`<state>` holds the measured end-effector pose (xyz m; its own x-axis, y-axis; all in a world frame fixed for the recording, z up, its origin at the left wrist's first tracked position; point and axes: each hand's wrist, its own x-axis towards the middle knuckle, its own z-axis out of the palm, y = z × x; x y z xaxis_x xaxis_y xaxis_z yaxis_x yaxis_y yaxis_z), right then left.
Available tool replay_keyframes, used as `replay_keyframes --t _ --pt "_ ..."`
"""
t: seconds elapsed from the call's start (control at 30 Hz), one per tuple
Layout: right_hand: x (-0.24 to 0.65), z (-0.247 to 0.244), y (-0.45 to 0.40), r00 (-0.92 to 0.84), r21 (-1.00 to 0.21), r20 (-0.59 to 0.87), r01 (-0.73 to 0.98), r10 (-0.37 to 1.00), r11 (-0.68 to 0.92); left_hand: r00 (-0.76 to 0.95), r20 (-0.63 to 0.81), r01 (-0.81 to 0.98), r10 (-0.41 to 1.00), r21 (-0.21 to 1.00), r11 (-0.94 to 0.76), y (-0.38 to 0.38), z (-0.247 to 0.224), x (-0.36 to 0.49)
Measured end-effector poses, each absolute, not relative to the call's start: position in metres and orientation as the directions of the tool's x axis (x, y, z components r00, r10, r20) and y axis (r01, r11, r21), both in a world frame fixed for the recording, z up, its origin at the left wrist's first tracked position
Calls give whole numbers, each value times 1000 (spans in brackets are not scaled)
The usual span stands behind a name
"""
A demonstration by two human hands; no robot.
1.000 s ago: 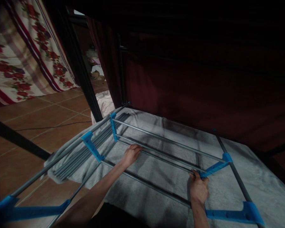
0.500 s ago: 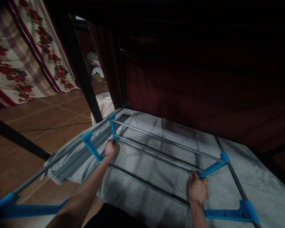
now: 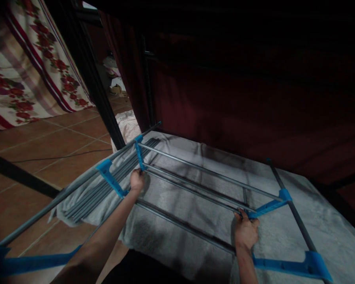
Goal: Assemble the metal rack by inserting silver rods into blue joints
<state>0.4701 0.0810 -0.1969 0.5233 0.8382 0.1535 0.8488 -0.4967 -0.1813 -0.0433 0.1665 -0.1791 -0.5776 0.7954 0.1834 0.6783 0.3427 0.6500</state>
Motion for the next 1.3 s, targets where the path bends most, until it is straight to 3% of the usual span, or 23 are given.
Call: replay_keyframes --t 1.3 --pt "474 -186 76 572 -189 67 812 817 -553 -658 147 640 738 625 446 164 -169 -20"
